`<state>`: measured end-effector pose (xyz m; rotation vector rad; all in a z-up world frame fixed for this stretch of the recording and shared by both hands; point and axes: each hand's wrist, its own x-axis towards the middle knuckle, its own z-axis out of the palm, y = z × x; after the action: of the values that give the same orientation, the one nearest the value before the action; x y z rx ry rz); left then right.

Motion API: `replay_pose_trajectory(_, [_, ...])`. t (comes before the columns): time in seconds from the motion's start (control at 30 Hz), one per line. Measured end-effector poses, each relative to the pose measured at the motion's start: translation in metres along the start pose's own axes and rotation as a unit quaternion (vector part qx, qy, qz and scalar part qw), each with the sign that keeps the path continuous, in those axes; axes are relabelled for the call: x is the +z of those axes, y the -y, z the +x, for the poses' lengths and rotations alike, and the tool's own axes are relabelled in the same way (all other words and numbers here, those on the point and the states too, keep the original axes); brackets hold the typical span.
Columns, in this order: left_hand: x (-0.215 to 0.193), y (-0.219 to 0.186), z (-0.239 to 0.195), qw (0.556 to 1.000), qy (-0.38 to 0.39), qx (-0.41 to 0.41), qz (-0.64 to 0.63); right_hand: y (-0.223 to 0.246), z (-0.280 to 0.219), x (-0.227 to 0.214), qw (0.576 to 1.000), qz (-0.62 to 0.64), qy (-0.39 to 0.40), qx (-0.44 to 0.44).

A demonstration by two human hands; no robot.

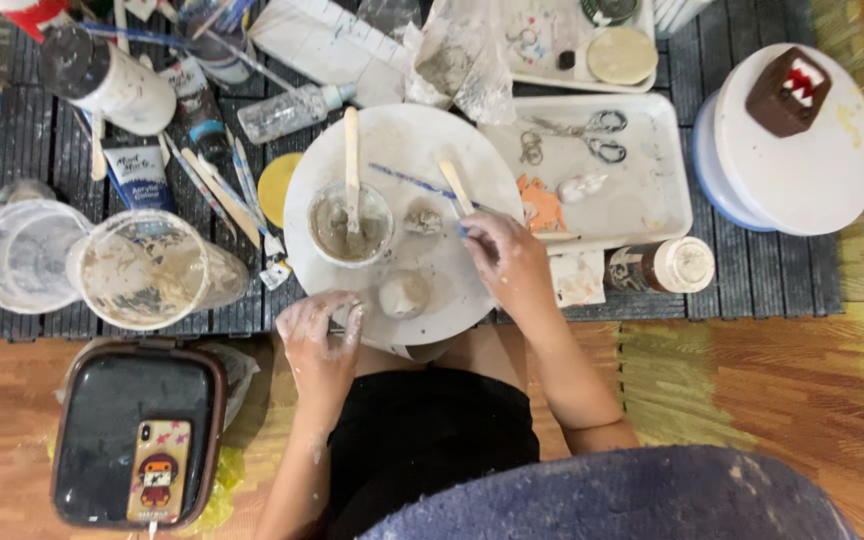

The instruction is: The person shapes a lump of clay on a white plate using their hands and a wooden stick. They repeatedly roll, press, and smooth the clay, occasionally using the stick to refine its form.

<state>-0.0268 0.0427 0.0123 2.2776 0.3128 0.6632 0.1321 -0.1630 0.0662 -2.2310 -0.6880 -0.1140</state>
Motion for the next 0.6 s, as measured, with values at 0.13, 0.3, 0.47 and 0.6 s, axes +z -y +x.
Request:
replay_pose_trajectory(0.13, [0.007,0.0,0.005,1.0,-0.01,0.011,-0.026,0.004,0.031,0.008,0.999,-0.035,-0.016,0.017])
replay_pose_trajectory(0.3, [0.01,0.0,0.004,0.999,-0.017,0.013,-0.041,-0.005,0.077,0.029,0.974,-0.185,0.04,-0.124])
replay_pose_trajectory(0.47, [0.019,0.006,0.004,0.999,-0.04,0.005,-0.025,-0.021,0.111,0.041,0.983,-0.123,0.131,-0.038])
replay_pose_trajectory(0.6, [0.029,0.016,0.004,0.998,-0.057,-0.002,-0.02,-0.037,0.132,0.042,0.997,-0.019,0.077,-0.019])
